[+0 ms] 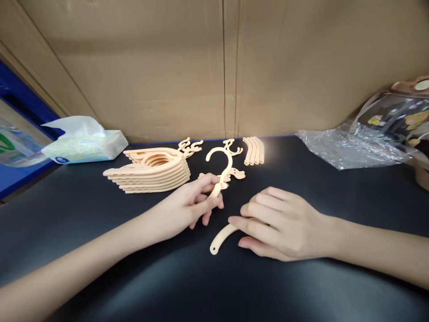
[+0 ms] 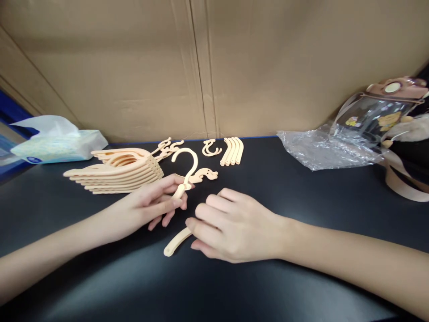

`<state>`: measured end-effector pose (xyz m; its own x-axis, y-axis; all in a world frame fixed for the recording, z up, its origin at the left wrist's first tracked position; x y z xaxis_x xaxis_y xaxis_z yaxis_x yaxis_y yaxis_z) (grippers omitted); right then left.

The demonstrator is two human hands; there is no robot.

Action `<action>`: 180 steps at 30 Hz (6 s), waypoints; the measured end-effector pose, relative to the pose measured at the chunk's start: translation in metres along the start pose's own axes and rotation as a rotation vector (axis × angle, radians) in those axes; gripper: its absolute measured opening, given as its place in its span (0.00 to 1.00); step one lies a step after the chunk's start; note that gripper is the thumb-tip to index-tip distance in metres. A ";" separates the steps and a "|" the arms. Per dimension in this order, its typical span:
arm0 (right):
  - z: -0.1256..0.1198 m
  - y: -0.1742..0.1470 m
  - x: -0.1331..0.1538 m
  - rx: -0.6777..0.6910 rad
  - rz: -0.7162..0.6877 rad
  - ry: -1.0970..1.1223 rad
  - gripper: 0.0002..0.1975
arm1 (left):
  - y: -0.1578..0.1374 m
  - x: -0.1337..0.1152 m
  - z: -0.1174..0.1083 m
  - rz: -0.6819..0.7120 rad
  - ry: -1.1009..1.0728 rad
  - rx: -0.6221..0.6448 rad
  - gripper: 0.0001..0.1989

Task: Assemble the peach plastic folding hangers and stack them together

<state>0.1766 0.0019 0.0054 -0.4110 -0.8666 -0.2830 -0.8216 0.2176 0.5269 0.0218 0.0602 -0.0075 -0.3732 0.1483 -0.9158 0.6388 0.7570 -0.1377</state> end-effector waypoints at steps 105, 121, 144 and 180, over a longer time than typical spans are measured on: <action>0.012 -0.006 -0.016 0.185 0.297 0.048 0.20 | -0.006 0.001 0.008 -0.209 -0.302 -0.076 0.12; 0.011 -0.007 -0.017 0.206 0.337 0.067 0.21 | -0.006 0.003 0.009 -0.138 -0.281 -0.069 0.11; 0.009 -0.009 -0.013 0.180 0.316 0.162 0.18 | -0.015 -0.001 0.017 -0.005 -0.003 -0.067 0.17; -0.008 -0.005 -0.018 -0.113 0.380 0.039 0.04 | -0.022 -0.014 0.031 0.235 0.856 -0.187 0.17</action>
<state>0.1911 0.0126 0.0143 -0.6603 -0.7506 -0.0216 -0.5645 0.4772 0.6735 0.0342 0.0217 -0.0037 -0.6672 0.6780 -0.3085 0.6699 0.7272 0.1496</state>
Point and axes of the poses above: each hand's wrist, its own y-axis towards the middle knuckle, its own z-axis out of the palm, x = y × z, the point moved 5 cm from there along y, towards the middle knuckle, and after that the axes turned 3 degrees about -y, right-handed, at the moved point
